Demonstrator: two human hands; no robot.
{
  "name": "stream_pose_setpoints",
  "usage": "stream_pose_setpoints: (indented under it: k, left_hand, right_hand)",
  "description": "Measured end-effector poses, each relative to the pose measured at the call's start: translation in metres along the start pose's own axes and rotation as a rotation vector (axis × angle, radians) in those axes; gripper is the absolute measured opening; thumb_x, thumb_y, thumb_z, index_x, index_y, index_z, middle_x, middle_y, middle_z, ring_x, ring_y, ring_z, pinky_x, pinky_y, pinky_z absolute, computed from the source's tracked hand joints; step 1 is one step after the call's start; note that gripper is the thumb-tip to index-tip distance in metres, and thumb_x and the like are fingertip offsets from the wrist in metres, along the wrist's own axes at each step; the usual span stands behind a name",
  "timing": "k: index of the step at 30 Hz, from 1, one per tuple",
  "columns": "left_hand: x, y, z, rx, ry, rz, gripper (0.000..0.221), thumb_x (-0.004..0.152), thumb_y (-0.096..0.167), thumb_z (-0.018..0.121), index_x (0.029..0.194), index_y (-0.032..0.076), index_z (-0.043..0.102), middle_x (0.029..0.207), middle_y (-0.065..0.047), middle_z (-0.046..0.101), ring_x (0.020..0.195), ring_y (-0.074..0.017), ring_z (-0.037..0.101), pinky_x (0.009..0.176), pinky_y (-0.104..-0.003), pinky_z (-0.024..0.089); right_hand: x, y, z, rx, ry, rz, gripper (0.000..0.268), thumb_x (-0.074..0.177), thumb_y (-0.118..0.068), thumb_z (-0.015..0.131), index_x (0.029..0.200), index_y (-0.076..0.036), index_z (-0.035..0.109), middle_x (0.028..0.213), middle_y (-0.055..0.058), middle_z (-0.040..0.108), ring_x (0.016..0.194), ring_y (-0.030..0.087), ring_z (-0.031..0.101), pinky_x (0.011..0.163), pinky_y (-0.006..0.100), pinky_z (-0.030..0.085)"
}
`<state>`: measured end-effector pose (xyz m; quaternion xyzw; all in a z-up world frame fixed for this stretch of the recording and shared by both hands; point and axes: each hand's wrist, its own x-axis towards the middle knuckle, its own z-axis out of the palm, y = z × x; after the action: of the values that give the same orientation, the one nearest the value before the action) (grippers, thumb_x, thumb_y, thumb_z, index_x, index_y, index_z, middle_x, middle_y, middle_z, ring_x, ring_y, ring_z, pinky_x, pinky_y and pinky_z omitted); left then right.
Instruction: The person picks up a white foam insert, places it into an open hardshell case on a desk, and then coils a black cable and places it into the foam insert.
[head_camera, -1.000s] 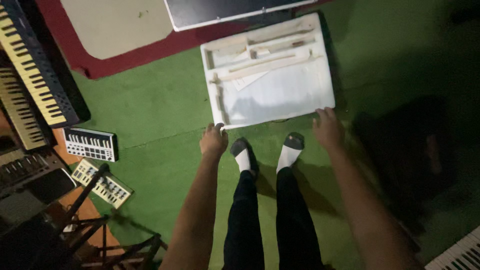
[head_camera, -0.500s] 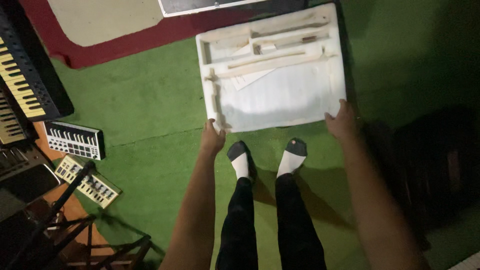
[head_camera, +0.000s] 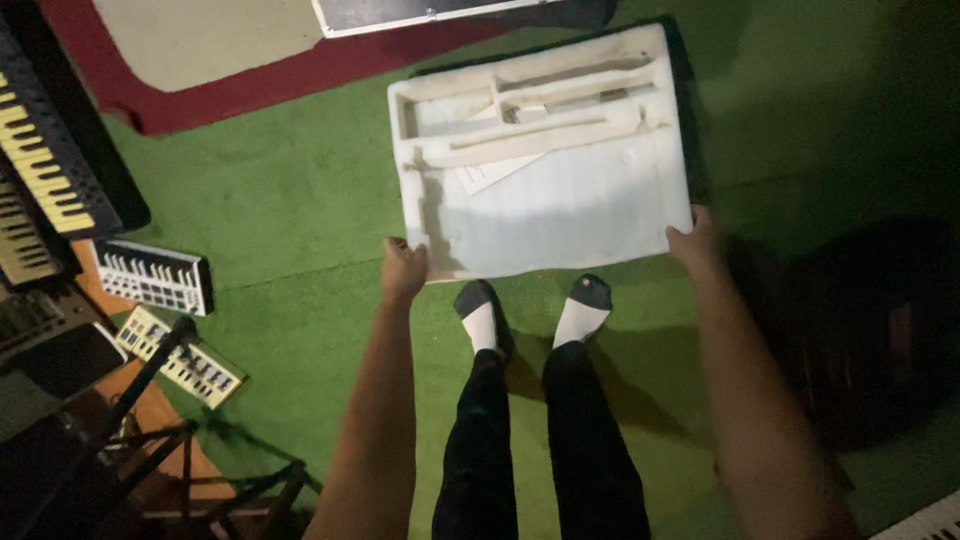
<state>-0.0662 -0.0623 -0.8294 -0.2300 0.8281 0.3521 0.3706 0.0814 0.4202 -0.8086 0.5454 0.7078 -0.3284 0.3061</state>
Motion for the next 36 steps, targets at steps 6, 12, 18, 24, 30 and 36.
stream_pose_setpoints:
  k: [6, 12, 18, 24, 30, 36]
  left_hand:
    - [-0.027, 0.019, -0.021, -0.111, -0.143, -0.074, 0.071, 0.089, 0.013, 0.074, 0.149, 0.001, 0.036, 0.134, -0.029, 0.058, 0.105, -0.0362, 0.070, 0.088, -0.044, 0.063]
    - [-0.068, 0.025, -0.043, 0.032, -0.093, 0.055, 0.070, 0.089, 0.014, 0.076, 0.150, 0.005, 0.042, 0.139, -0.027, 0.056, 0.112, -0.0333, 0.065, 0.092, -0.045, 0.059]
    - [-0.131, 0.036, -0.078, -0.121, -0.104, -0.093, 0.072, 0.086, 0.015, 0.070, 0.150, 0.005, 0.039, 0.133, -0.030, 0.059, 0.105, -0.0391, 0.070, 0.089, -0.050, 0.064]
    - [-0.221, 0.056, -0.151, -0.360, -0.171, 0.100, 0.073, 0.083, 0.009, 0.070, 0.144, -0.005, 0.032, 0.137, -0.035, 0.049, 0.111, -0.0453, 0.067, 0.091, -0.057, 0.058]
    - [-0.321, 0.106, -0.239, -0.426, -0.174, 0.064, 0.069, 0.086, 0.007, 0.065, 0.143, 0.002, 0.027, 0.139, -0.033, 0.051, 0.121, -0.0456, 0.062, 0.100, -0.058, 0.057]
    - [-0.418, 0.134, -0.308, -0.525, -0.082, 0.263, 0.066, 0.086, 0.007, 0.059, 0.142, 0.009, 0.025, 0.142, -0.030, 0.047, 0.129, -0.0445, 0.055, 0.104, -0.059, 0.051]
  right_hand:
    - [-0.007, 0.019, -0.002, 0.132, 0.008, -0.056, 0.071, 0.086, -0.009, 0.065, 0.152, -0.006, 0.040, 0.141, 0.024, 0.057, 0.115, 0.035, 0.063, 0.094, 0.048, 0.054]
    - [-0.037, 0.024, -0.011, 0.215, 0.012, -0.019, 0.070, 0.090, -0.021, 0.076, 0.144, 0.002, 0.038, 0.133, 0.026, 0.057, 0.115, 0.034, 0.061, 0.093, 0.046, 0.051]
    - [-0.096, 0.033, -0.029, 0.335, 0.060, -0.173, 0.079, 0.084, -0.017, 0.076, 0.149, 0.001, 0.034, 0.139, 0.024, 0.056, 0.123, 0.033, 0.059, 0.101, 0.042, 0.050]
    - [-0.207, 0.023, -0.084, 0.685, -0.112, -0.347, 0.080, 0.090, -0.015, 0.064, 0.163, -0.005, 0.032, 0.151, 0.013, 0.055, 0.131, 0.026, 0.055, 0.109, 0.038, 0.043]
    - [-0.326, 0.000, -0.153, 0.833, -0.108, -0.536, 0.075, 0.089, -0.009, 0.061, 0.161, -0.001, 0.042, 0.151, 0.019, 0.056, 0.131, 0.027, 0.055, 0.112, 0.040, 0.041]
    - [-0.444, -0.030, -0.225, 0.865, -0.061, -0.507, 0.080, 0.087, -0.008, 0.062, 0.162, -0.006, 0.034, 0.153, 0.015, 0.052, 0.138, 0.026, 0.051, 0.113, 0.039, 0.037]
